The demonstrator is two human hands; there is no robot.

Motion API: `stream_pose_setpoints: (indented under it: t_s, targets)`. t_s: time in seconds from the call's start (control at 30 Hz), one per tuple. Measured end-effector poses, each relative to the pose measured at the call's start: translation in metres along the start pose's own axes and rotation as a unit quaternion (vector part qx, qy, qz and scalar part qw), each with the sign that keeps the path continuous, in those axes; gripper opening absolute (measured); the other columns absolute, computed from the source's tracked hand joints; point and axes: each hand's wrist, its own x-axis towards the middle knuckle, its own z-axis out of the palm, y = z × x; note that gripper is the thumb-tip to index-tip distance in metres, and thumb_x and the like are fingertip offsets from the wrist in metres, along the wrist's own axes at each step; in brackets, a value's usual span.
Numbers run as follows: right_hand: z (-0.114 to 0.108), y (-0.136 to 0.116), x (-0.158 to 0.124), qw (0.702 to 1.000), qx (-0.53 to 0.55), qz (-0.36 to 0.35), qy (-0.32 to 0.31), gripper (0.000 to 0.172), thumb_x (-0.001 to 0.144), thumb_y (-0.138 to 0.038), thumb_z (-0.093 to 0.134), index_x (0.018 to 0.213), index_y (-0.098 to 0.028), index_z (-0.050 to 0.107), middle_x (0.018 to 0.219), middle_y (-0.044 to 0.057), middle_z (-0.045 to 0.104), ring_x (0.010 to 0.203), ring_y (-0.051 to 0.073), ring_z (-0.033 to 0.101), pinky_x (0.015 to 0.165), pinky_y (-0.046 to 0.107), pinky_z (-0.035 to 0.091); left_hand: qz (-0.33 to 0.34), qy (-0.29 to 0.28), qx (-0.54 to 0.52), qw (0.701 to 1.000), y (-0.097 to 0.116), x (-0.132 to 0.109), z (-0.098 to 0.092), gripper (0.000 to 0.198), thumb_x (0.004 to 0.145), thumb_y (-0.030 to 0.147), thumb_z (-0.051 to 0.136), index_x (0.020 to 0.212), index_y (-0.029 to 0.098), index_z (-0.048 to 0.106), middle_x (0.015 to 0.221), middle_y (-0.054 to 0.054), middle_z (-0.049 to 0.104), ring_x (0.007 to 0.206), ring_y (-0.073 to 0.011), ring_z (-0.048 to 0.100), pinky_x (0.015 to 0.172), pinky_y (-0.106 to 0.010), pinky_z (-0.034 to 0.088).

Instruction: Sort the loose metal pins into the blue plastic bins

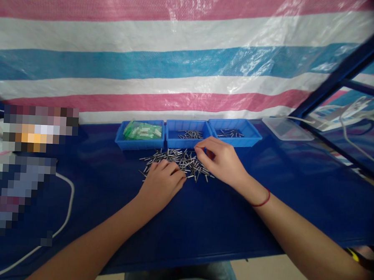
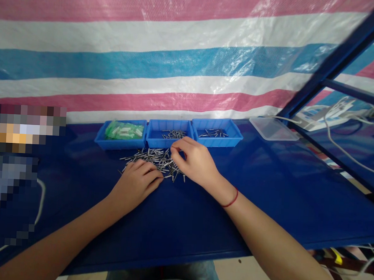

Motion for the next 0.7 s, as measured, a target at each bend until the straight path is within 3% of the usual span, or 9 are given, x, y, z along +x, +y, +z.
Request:
stream_pose_setpoints:
  t_s: [0.1, 0.27, 0.43, 0.57, 0.7]
  targets:
    - [0.002, -0.003, -0.001, 0.999, 0.018, -0.009, -0.035, 0.017, 0.088, -0.02, 0.049, 0.081, -0.018, 0.064, 0.08, 0.004, 0.064, 0.069, 0.014, 0.056, 0.065, 0.027, 0.042, 0.004, 0.018, 0.014, 1.0, 0.002, 0.0, 0.001, 0.016, 0.091, 0.024, 0.052, 0.083, 0.018, 0.064, 0.089, -0.006, 0.063, 0.087, -0.0217, 0.052, 0.072, -0.036, 0.036]
    - [0.006, -0.009, -0.003, 0.985, 0.101, -0.018, -0.136, 0.022, 0.09, -0.027, 0.051, 0.074, -0.016, 0.062, 0.071, 0.002, 0.06, 0.061, 0.011, 0.052, 0.059, 0.024, 0.038, -0.033, 0.084, 0.001, 0.996, -0.001, -0.001, -0.002, 0.016, 0.093, 0.021, 0.047, 0.09, 0.018, 0.062, 0.106, -0.008, 0.064, 0.11, -0.0264, 0.049, 0.089, -0.042, 0.034]
    - [0.009, -0.017, -0.005, 0.968, 0.172, -0.002, -0.183, 0.027, 0.09, -0.036, 0.052, 0.077, -0.015, 0.063, 0.069, 0.001, 0.057, 0.062, 0.011, 0.05, 0.059, 0.023, 0.038, -0.062, 0.118, -0.13, 0.983, -0.005, 0.0, -0.012, 0.014, 0.093, 0.021, 0.047, 0.088, 0.018, 0.06, 0.089, -0.004, 0.067, 0.091, -0.0193, 0.059, 0.085, -0.036, 0.04]
    - [0.013, -0.02, -0.008, 0.939, 0.274, 0.074, -0.193, 0.03, 0.087, -0.044, 0.055, 0.086, -0.016, 0.064, 0.069, 0.0, 0.056, 0.059, 0.011, 0.048, 0.055, 0.022, 0.039, -0.144, 0.167, -0.278, 0.935, -0.004, 0.0, -0.011, 0.009, 0.086, 0.024, 0.056, 0.094, 0.02, 0.058, 0.086, -0.001, 0.067, 0.08, -0.0151, 0.062, 0.075, -0.028, 0.047]
    - [0.016, -0.022, -0.01, 0.91, 0.341, 0.121, -0.203, 0.032, 0.084, -0.047, 0.058, 0.089, -0.016, 0.064, 0.064, -0.002, 0.052, 0.054, 0.01, 0.046, 0.05, 0.022, 0.038, -0.185, 0.157, -0.337, 0.91, -0.006, 0.0, -0.007, 0.011, 0.082, 0.028, 0.061, 0.09, 0.021, 0.06, 0.083, 0.001, 0.067, 0.072, -0.0138, 0.062, 0.07, -0.027, 0.049]
